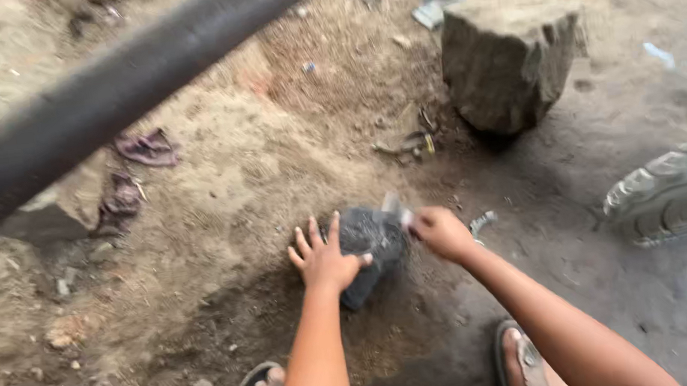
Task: The person uses a wrench to repeatedly strike a small metal ring resting on a stone. The person holds the ring steady with their left hand while striking it with the wrench in their right hand. The person occasionally repositions the ring on the stone during the process.
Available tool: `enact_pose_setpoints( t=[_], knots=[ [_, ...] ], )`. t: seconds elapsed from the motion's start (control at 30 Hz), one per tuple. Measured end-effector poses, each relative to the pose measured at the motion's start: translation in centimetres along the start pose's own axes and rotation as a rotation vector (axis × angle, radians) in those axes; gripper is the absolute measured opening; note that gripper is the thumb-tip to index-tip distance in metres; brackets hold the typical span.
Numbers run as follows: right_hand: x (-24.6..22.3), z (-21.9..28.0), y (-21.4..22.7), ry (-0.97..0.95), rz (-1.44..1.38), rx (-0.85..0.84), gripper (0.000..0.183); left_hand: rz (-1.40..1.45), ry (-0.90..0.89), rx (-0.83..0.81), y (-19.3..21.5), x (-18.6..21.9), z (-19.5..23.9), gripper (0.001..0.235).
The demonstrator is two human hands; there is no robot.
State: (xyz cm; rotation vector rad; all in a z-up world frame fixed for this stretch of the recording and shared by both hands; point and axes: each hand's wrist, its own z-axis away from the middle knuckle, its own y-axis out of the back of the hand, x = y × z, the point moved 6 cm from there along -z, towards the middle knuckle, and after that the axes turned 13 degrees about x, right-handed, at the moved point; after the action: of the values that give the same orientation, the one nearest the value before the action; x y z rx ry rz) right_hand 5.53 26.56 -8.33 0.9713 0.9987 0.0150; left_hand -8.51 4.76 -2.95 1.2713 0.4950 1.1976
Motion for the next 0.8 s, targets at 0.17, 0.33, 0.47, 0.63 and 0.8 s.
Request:
enact_pose_setpoints(
  t=[0.17,0.33,0.47,0.63,0.8],
  knots=[
    [-1.3,3.0,-1.1,0.194,0.153,0.083,0.042,-0.024,0.009,-0.029,-0.4,-0.4,0.1,0.116],
    [-4.0,2.6,1.7,0.179,0.466,0.192,0.025,-0.034,0.017,-0.027,-0.4,-0.5,0.6,0.117],
    [-4.9,3.3,1.6,0.209,0.52,0.072,0.034,-0.034,0.015,-0.018,-0.1,-0.1,0.0,0.118],
    [-4.0,2.4,2.7,0.071,0.19,0.062,0.033,-0.029,0.01,-0.035,-0.7,-0.6,1.1,0.117],
    [-4.1,2.9,-0.5,0.182,0.466,-0.103,0.044,-0.054,0.004,0.009,0.8,0.2,0.3,0.114]
  ],
)
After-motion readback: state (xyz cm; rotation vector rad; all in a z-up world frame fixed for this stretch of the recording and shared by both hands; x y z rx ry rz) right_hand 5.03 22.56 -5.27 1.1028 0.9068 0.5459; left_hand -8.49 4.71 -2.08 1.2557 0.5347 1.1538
